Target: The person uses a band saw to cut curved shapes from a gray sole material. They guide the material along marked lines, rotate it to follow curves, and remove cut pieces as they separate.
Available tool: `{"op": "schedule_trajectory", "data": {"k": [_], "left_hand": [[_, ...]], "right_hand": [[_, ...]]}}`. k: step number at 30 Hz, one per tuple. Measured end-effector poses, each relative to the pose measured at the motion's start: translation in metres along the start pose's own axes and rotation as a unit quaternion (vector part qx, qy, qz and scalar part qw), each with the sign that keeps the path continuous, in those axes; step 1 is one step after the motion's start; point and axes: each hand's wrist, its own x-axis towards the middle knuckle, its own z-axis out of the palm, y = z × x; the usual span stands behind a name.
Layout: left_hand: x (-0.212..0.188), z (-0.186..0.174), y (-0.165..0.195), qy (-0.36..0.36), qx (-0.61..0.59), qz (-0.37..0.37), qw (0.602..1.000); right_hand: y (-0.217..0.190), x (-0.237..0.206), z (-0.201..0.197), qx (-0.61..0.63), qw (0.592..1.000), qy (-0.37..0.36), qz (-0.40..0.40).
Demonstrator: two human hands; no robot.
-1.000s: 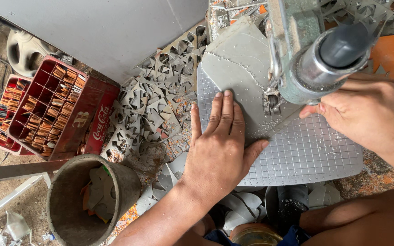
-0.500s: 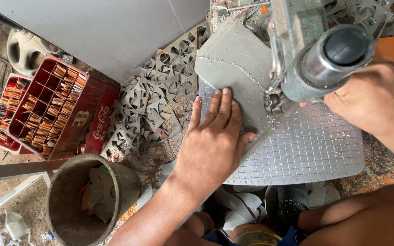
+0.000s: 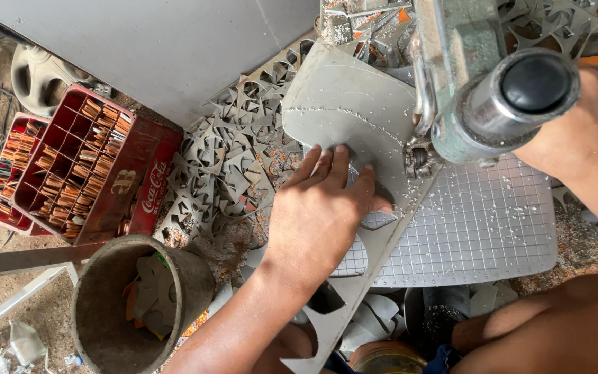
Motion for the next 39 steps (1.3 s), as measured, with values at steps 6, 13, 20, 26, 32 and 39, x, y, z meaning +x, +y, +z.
{"op": "schedule_trajectory", "data": {"k": [6, 13, 20, 26, 32, 39], "left_hand": [[0.0, 0.004, 0.007, 0.026, 0.008, -0.025, 0.999], [-0.004, 0.005, 0.017, 0.045, 0.049, -0.05, 0.997], [-0.002, 0.003, 0.025, 0.063, 0.044, -0.062, 0.995], [0.001, 0.008, 0.021, 0.022, 0.075, -0.05, 0.996], [0.002, 0.008, 0.023, -0.028, 0.139, -0.047, 0.989], [0.006, 0.003, 0.037, -0.043, 0.199, -0.073, 0.976]], "right_hand": [[0.008, 0.004, 0.011, 0.012, 1.0, 0.008, -0.002], [0.01, 0.018, 0.012, 0.022, 1.0, -0.004, 0.011], [0.012, 0.025, 0.012, 0.03, 0.999, -0.013, 0.016], [0.013, 0.029, 0.014, 0.037, 0.999, -0.023, 0.02], [-0.006, 0.021, -0.014, 0.065, 0.994, -0.066, 0.063], [-0.107, -0.057, -0.077, 0.054, 0.894, -0.38, 0.233]]}}
